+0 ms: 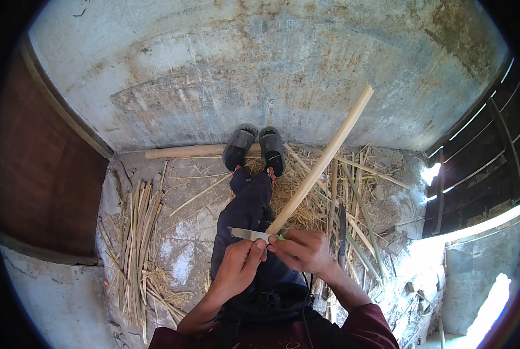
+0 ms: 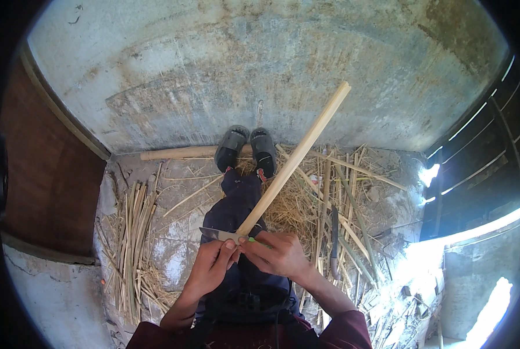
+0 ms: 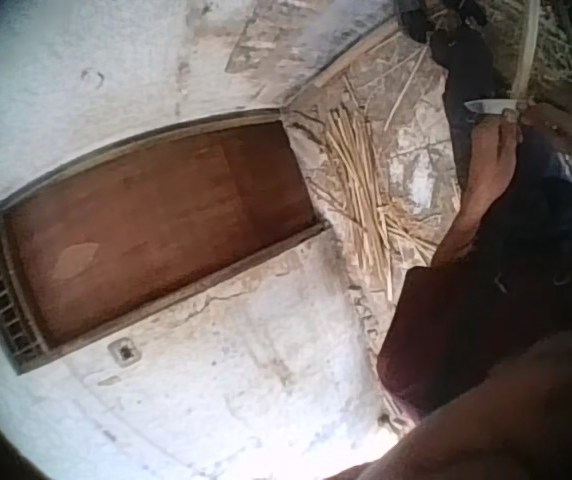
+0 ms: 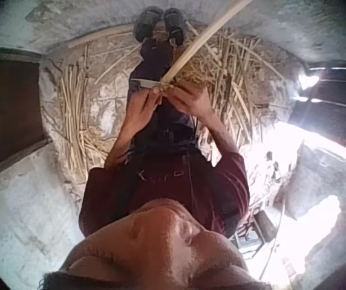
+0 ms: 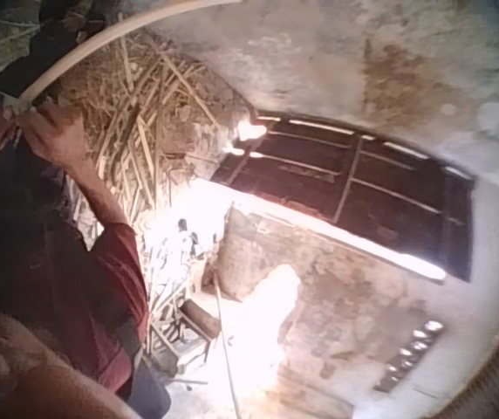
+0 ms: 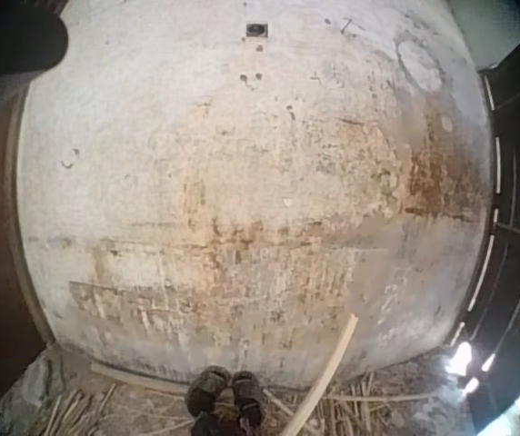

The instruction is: The person shaves thin strips from a long wooden piece by hand using a knife and a larger blade while sitting on the floor surrounded by wood debris.

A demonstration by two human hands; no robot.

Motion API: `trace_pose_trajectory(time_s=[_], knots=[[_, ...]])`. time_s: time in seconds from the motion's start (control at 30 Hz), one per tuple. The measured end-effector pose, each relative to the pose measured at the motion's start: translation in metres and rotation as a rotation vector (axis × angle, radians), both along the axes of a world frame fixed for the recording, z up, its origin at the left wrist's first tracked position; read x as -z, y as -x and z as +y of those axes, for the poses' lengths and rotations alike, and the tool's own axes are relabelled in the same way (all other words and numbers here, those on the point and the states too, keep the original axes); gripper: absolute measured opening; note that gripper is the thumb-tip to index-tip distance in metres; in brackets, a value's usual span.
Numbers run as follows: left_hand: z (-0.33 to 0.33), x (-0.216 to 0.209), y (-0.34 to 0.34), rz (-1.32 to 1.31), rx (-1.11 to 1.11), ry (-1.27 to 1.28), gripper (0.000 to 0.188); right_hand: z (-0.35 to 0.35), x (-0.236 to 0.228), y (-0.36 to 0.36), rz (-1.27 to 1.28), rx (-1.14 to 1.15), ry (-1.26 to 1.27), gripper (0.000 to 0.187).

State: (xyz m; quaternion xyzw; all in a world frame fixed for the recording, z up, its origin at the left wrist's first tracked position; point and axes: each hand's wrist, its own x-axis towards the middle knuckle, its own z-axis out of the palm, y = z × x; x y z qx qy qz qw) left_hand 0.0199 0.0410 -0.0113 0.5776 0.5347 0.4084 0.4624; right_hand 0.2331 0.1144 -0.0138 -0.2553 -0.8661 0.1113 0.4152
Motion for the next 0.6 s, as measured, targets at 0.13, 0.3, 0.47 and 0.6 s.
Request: trace_pose_trajectory(time_s=[0.13,0.3,0.47,0.6], knots=[[-0.001,-0.005,0.000,-0.013,0.003,0.039,0.041,-0.004,-0.002,0.002,0.008,0.036,0.008,0.017],[0.000,-0.012,0.000,-0.047,0.008,0.037,0.035,-0.003,-0.004,-0.003,0.012,0.049,0.021,0.019],[0.001,-0.023,-0.005,-0.040,-0.072,0.026,0.029,-0.002,-0.013,-0.008,0.061,0.123,0.034,0.019],[-0.001,-0.007,0.000,-0.025,-0.034,-0.016,0.027,-0.008,-0.006,-0.007,0.004,0.057,0.058,0.021]])
